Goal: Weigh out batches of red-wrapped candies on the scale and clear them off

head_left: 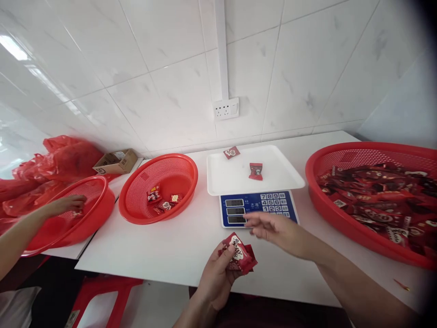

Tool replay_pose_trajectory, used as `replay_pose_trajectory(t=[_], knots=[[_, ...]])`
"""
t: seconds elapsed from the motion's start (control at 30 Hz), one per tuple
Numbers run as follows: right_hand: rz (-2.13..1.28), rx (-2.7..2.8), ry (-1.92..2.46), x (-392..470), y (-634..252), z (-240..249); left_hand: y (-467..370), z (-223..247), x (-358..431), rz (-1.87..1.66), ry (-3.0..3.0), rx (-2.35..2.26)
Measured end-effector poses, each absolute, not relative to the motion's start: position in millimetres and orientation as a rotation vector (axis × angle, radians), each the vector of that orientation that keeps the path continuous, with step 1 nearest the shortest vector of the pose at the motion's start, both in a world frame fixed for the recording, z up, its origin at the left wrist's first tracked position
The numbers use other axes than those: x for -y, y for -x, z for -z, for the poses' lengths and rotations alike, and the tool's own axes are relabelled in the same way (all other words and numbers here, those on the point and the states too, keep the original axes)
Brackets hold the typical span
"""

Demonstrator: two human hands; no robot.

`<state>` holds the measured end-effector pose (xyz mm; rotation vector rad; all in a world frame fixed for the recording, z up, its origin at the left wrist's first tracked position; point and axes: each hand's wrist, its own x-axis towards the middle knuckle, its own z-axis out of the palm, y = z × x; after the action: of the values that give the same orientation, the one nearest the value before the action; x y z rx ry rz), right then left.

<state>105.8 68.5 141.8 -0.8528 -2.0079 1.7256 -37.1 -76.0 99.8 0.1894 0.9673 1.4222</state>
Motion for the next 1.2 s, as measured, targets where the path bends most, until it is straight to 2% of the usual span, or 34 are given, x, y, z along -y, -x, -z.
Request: replay_pose_trajectory(t=[0.23,0.43,0.6,0.7,0.93,1.1,1.2], knots=[[-2.011,2.009,0.86,-33.7,-113.3,-116.0,33.6,-94.6,70.9,-1.334,-0.25,-0.954],[-1.778,2.058,1.038,-59.9,-126.1,-133.2,33.7,-104.3,59.5,-1.387,-0.169,-0.963],[-1.579,1.692,1.019,-89.7,-121.5,-149.1,42.2,-103.7,62.2,-1.42,-0.109,-0.989],[-1.596,1.693,0.969,-89.4,-112.8,-148.2,42.9,-100.8,66.9,-1.421,-0.103,-1.017],[-1.822,2.227,0.799,-45.3,-101.1,-133.4,31.9,-102.7,71.5,-1.337,-0.395,-1.038],[-1.845,2.208,0.829,-48.5,-102.5,-133.9,27.3,-102.3,71.4,-1.314,-0.484,-1.02],[-1.746,1.931,0.962,-68.8,-104.2,-141.8,29.3,-102.3,70.5,-1.316,-0.399,-0.973]])
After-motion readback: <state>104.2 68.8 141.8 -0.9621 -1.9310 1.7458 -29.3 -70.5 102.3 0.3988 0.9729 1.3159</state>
